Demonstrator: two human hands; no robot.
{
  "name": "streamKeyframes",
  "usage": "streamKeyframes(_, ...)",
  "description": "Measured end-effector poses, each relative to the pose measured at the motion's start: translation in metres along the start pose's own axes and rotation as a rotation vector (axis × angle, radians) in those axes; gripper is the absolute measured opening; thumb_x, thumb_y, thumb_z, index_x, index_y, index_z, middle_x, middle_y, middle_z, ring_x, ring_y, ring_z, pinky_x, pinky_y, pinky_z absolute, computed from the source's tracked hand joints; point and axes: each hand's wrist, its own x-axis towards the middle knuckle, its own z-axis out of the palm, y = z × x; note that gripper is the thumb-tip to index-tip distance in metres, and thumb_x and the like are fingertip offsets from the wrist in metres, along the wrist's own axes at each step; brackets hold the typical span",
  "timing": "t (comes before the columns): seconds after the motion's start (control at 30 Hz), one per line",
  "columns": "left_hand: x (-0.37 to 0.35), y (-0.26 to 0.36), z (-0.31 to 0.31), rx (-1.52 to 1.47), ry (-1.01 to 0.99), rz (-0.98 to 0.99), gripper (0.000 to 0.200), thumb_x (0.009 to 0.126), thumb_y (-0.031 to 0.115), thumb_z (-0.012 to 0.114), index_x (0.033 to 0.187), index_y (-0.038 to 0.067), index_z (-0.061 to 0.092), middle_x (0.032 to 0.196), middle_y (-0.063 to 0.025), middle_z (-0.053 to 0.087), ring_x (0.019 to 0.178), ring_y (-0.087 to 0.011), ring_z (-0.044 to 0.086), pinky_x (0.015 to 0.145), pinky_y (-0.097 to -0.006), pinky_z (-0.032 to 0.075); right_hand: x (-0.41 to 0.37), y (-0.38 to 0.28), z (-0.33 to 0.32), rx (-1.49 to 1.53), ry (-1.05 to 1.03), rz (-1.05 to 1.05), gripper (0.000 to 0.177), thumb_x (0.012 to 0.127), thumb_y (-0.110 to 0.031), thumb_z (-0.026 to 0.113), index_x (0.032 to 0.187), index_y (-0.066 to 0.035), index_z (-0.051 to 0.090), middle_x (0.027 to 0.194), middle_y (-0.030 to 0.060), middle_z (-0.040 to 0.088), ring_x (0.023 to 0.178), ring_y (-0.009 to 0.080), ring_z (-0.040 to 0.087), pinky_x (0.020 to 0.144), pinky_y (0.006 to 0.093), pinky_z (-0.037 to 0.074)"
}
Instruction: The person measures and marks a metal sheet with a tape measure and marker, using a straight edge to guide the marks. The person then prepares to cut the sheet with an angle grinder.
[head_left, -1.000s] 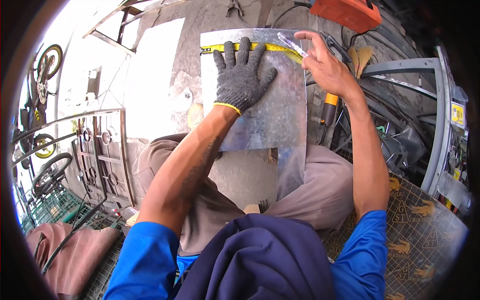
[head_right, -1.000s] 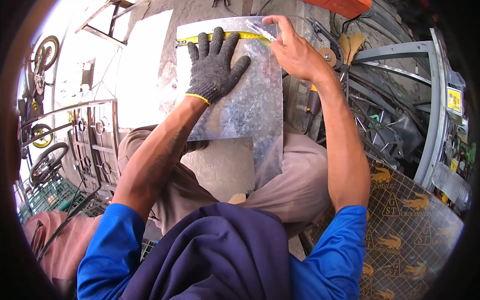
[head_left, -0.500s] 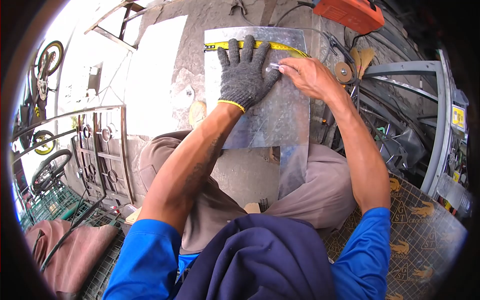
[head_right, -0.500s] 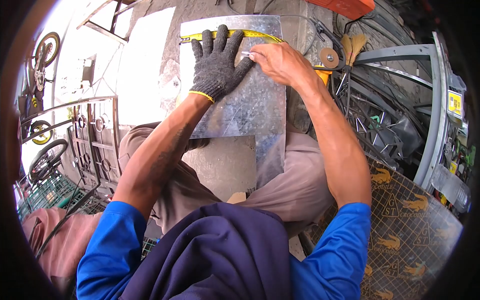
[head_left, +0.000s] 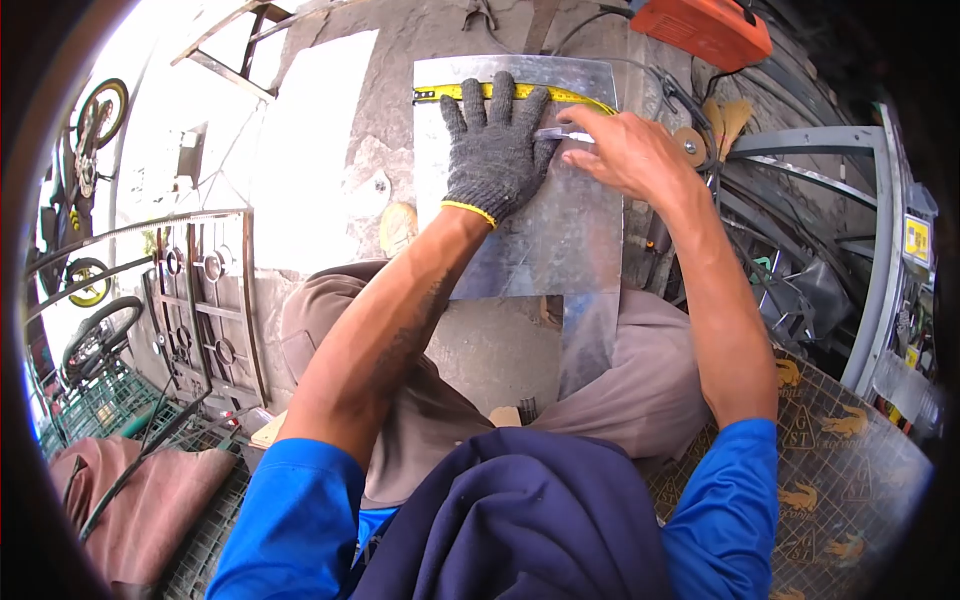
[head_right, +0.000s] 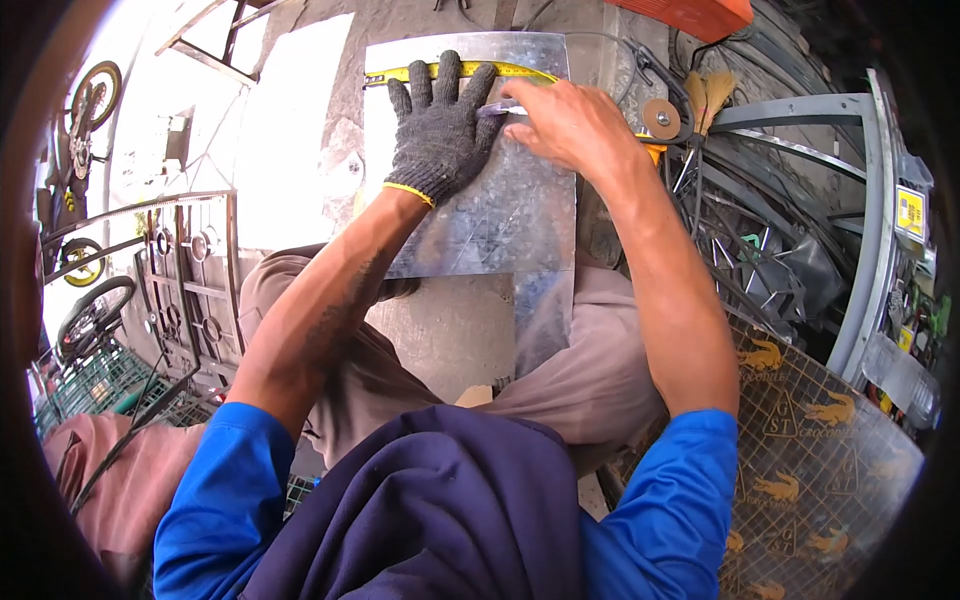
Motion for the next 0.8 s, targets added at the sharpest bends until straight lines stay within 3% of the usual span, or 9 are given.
streamKeyframes(0.13, 0.000, 0.003, 0.001, -0.023, 0.012, -0.031, 0.060, 0.104, 0.052, 0.047, 0.154, 0.021, 0.048, 0.162, -0.0253, 0.036, 0.148, -0.0566, 0.027, 0.118, -0.0743, 0.012, -0.004, 0.005, -0.031, 0.032, -0.093, 0.167, 0.041, 0.097, -0.023, 0.065, 0.134, -0.013, 0.051, 0.088, 0.0246, 0.072, 0.088, 0.0467, 0.070, 0.081, 0.0556, 0.053)
streamKeyframes(0.2, 0.000, 0.003, 0.000, 0.000, -0.004, -0.048, 0.060, 0.104, 0.053, 0.046, 0.154, 0.021, 0.048, 0.162, -0.0253, 0.036, 0.149, -0.0548, 0.026, 0.119, -0.0729, 0.011, -0.007, 0.010, -0.038, 0.225, 0.040, 0.242, 0.038, 0.098, -0.018, 0.061, 0.133, -0.012, 0.046, 0.084, 0.0265, 0.069, 0.083, 0.0492, 0.067, 0.079, 0.0556, 0.052)
streamKeyframes(0.27, 0.000, 0.001, 0.003, -0.039, 0.021, -0.031, 0.060, 0.104, 0.053, 0.046, 0.154, 0.020, 0.049, 0.163, -0.0250, 0.035, 0.150, -0.0516, 0.027, 0.120, -0.0714, 0.012, -0.006, 0.015, -0.035, 0.296, 0.066, 0.229, 0.040, 0.099, -0.019, 0.063, 0.135, -0.014, 0.046, 0.083, 0.0220, 0.070, 0.077, 0.0391, 0.071, 0.075, 0.0500, 0.055)
streamKeyframes(0.33, 0.001, 0.001, 0.003, -0.029, 0.033, -0.020, 0.059, 0.104, 0.051, 0.046, 0.153, 0.019, 0.049, 0.161, -0.0249, 0.036, 0.149, -0.0489, 0.029, 0.120, -0.0706, 0.013, -0.010, 0.008, -0.038, 0.674, 0.046, 0.296, 0.046, 0.098, -0.023, 0.068, 0.138, -0.016, 0.045, 0.083, 0.0161, 0.072, 0.075, 0.0237, 0.074, 0.070, 0.0401, 0.058)
streamKeyframes(0.43, 0.000, 0.003, 0.000, -0.018, 0.027, -0.017, 0.059, 0.104, 0.049, 0.046, 0.154, 0.018, 0.048, 0.159, -0.0251, 0.038, 0.149, -0.0480, 0.031, 0.119, -0.0707, 0.016, -0.007, 0.018, -0.031, 0.741, 0.044, 0.303, 0.043, 0.099, -0.027, 0.070, 0.136, -0.011, 0.052, 0.091, 0.0129, 0.075, 0.079, 0.0144, 0.074, 0.069, 0.0318, 0.060)
streamKeyframes(0.53, 0.001, 0.003, 0.001, -0.010, 0.031, -0.009, 0.058, 0.105, 0.048, 0.046, 0.154, 0.018, 0.048, 0.159, -0.0250, 0.038, 0.149, -0.0479, 0.031, 0.119, -0.0709, 0.016, -0.001, 0.031, -0.021, 1.030, -0.017, 0.341, 0.038, 0.103, -0.029, 0.066, 0.131, -0.004, 0.059, 0.099, 0.0142, 0.075, 0.080, 0.0179, 0.075, 0.070, 0.0309, 0.062)
streamKeyframes(0.67, 0.001, 0.002, 0.000, 0.012, 0.024, 0.001, 0.058, 0.105, 0.048, 0.046, 0.155, 0.019, 0.047, 0.160, -0.0250, 0.037, 0.148, -0.0487, 0.031, 0.118, -0.0715, 0.017, -0.005, 0.047, -0.010, 1.373, 0.088, 0.193, 0.045, 0.106, -0.034, 0.060, 0.135, 0.002, 0.060, 0.111, 0.0134, 0.073, 0.103, 0.0177, 0.072, 0.091, 0.0280, 0.059)
streamKeyframes(0.73, 0.002, 0.003, -0.001, 0.010, 0.025, -0.001, 0.058, 0.105, 0.048, 0.046, 0.155, 0.020, 0.047, 0.160, -0.0249, 0.037, 0.148, -0.0489, 0.031, 0.118, -0.0718, 0.017, -0.003, 0.037, -0.005, 1.331, 0.170, 0.146, 0.048, 0.105, -0.036, 0.062, 0.133, 0.004, 0.060, 0.110, 0.0097, 0.072, 0.106, 0.0148, 0.069, 0.095, 0.0275, 0.055)
streamKeyframes(0.8, 0.002, 0.004, -0.002, 0.010, 0.023, -0.004, 0.058, 0.104, 0.048, 0.047, 0.155, 0.020, 0.047, 0.160, -0.0249, 0.037, 0.148, -0.0490, 0.031, 0.118, -0.0721, 0.017, 0.004, 0.033, 0.002, 1.083, 0.345, 0.156, 0.046, 0.105, -0.038, 0.062, 0.129, 0.001, 0.064, 0.098, 0.0046, 0.070, 0.092, 0.0114, 0.067, 0.085, 0.0264, 0.055)
